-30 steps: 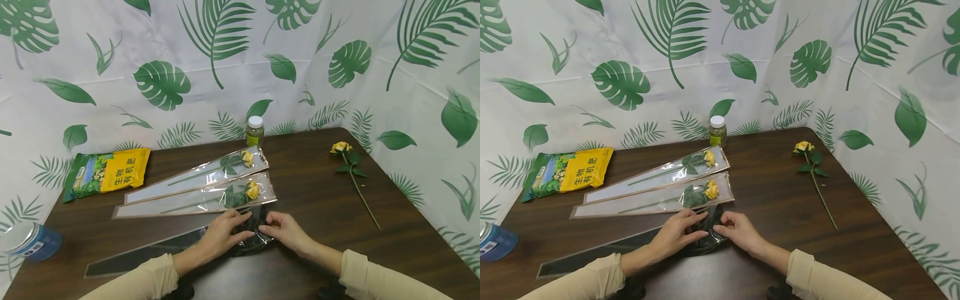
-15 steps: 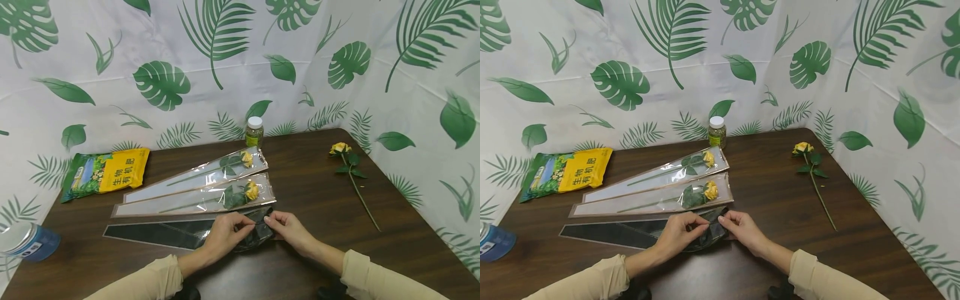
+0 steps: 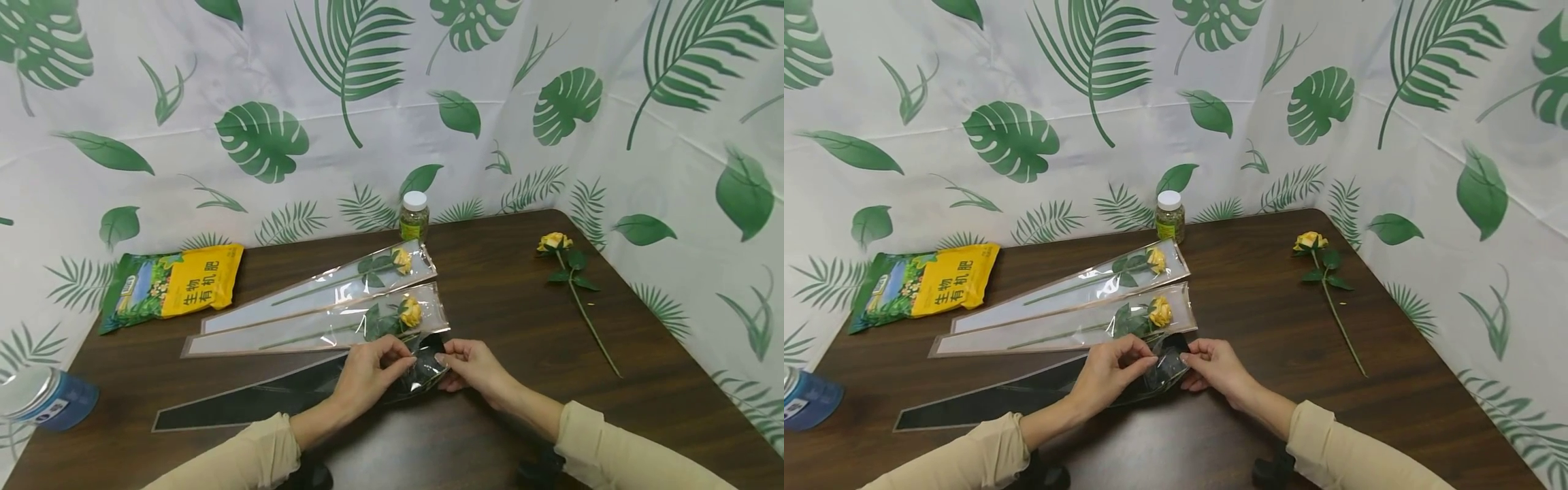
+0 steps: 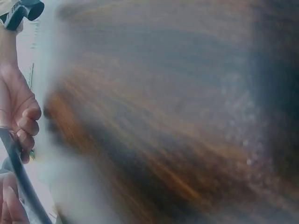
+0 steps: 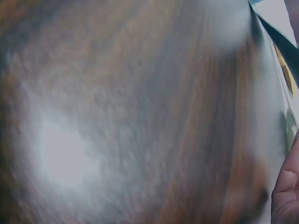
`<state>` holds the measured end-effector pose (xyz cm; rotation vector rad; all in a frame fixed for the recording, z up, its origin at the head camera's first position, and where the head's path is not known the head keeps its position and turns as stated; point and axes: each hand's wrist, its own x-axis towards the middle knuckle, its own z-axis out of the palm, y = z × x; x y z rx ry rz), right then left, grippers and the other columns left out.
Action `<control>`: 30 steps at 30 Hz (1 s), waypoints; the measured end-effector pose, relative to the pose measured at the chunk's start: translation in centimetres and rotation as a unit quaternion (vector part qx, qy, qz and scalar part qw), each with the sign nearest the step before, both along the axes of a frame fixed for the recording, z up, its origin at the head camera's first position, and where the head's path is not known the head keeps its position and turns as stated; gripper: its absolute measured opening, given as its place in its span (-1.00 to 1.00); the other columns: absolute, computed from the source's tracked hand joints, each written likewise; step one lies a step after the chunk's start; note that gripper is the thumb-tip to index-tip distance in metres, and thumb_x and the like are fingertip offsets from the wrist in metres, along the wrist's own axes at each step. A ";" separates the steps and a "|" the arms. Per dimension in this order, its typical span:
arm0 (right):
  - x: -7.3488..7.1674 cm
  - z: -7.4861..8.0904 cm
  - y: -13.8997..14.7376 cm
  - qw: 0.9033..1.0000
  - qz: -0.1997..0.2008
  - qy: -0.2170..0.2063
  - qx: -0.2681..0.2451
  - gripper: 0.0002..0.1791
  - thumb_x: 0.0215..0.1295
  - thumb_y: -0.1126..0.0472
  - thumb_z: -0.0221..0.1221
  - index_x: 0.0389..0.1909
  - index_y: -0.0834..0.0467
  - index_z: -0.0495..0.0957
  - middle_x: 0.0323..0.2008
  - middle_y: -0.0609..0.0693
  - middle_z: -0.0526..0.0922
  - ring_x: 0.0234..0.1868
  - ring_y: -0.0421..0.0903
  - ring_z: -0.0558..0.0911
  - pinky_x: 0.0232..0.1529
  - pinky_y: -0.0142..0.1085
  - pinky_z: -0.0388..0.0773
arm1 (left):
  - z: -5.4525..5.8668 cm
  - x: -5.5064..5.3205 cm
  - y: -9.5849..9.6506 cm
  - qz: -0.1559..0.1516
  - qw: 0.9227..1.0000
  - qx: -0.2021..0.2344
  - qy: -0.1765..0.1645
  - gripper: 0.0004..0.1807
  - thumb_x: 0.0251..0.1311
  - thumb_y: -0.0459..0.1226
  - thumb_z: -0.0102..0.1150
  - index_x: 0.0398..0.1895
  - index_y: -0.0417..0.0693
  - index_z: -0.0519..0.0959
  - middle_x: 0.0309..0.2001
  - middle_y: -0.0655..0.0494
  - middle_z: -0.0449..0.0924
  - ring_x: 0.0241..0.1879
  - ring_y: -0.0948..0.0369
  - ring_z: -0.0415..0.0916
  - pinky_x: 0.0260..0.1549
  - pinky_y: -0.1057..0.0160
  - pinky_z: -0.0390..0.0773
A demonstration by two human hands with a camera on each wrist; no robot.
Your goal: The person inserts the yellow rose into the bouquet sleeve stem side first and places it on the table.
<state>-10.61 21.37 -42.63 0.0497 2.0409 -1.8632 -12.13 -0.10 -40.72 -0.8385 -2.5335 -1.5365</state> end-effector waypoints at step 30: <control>-5.3 3.2 16.2 0.911 -0.208 0.197 0.296 -0.69 0.36 0.28 0.04 -0.09 0.51 0.46 -0.35 0.35 0.62 -0.58 -0.37 0.56 -0.52 -0.41 0.57 | -1.1 0.2 0.0 -0.009 0.997 0.069 -0.016 -0.87 -0.06 -0.31 0.41 -0.41 -0.06 0.67 -0.49 0.15 0.70 -0.56 0.46 0.53 -0.55 0.39 0.56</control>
